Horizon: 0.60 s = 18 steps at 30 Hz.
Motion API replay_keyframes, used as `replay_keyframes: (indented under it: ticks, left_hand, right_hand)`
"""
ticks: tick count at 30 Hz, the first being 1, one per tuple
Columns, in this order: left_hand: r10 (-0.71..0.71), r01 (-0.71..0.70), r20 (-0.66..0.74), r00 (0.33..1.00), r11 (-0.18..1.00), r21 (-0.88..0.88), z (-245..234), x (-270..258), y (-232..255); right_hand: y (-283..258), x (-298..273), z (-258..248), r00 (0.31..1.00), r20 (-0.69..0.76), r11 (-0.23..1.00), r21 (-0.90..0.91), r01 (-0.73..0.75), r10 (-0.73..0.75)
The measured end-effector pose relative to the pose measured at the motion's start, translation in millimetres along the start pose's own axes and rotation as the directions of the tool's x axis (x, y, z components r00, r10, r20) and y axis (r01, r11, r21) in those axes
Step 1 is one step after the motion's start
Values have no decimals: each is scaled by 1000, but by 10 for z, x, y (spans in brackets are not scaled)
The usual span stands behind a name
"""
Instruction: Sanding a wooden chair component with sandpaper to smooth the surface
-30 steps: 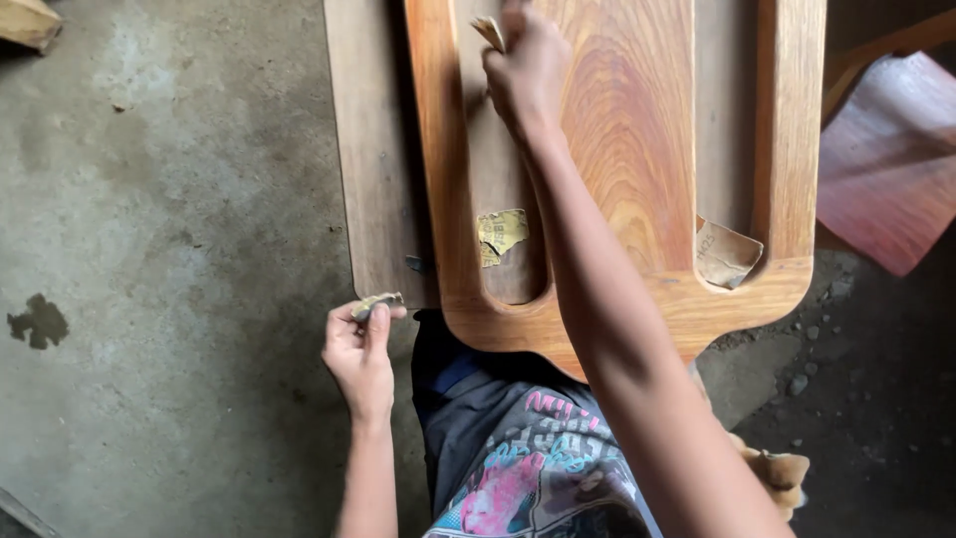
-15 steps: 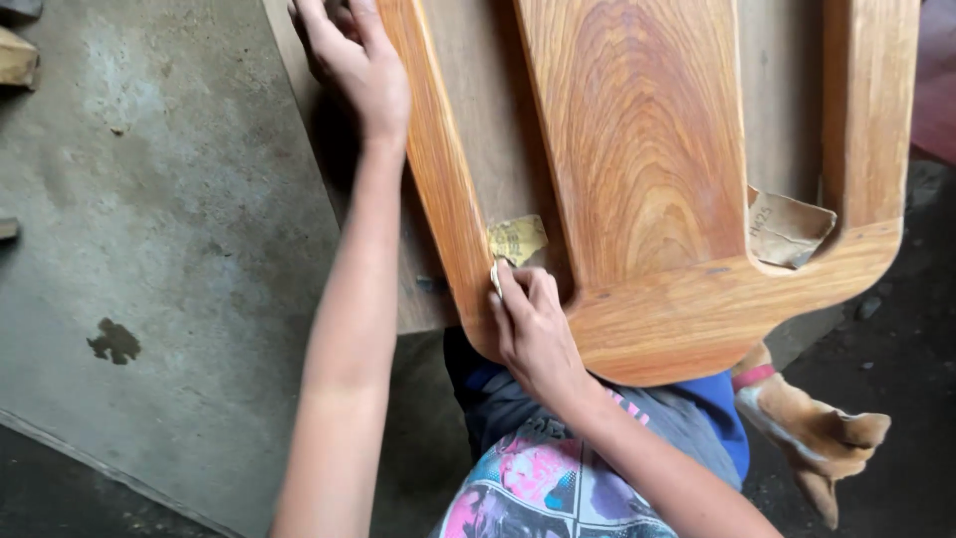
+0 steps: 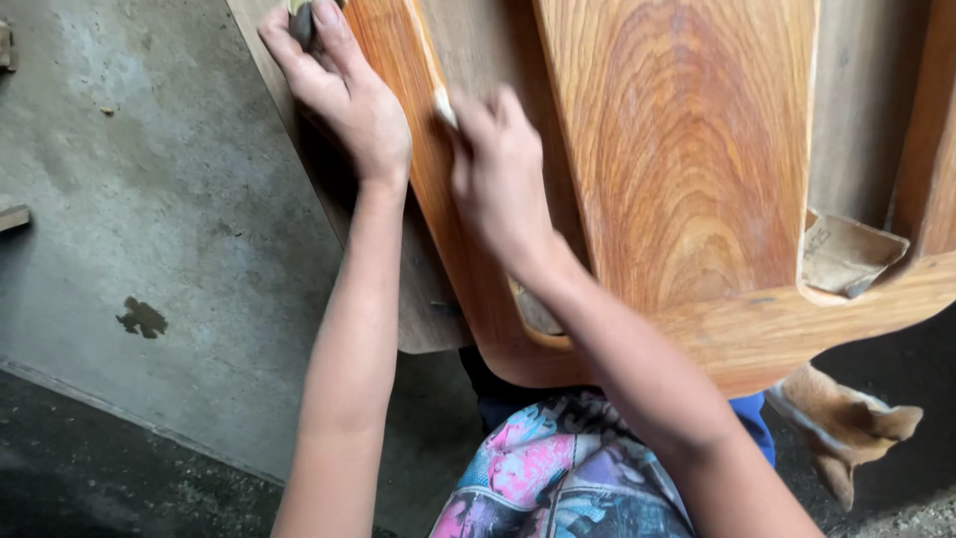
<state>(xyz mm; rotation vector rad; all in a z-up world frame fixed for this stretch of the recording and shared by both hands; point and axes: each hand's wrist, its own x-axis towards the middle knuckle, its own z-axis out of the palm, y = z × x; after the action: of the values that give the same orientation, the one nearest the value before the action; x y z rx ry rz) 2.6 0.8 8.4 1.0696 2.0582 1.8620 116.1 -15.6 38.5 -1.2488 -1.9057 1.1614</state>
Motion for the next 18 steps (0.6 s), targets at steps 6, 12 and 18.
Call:
replay_keyframes:
  ticks: [6, 12, 18]
  left_hand:
    - [22, -22, 9, 1000, 1000, 4, -17, -13, -31]
    - [-5, 5, -9, 1000, 1000, 16, 2, -20, -32]
    - [-51, 53, -25, 998, 992, 116, 28, 11, 0]
  right_hand:
    - [-5, -958, -344, 970, 230, 996, 13, -88, 83]
    - [30, -1477, -398, 979, 117, 984, 39, -172, 166]
    - [46, -116, -81, 995, -7, 994, 46, -99, 99]
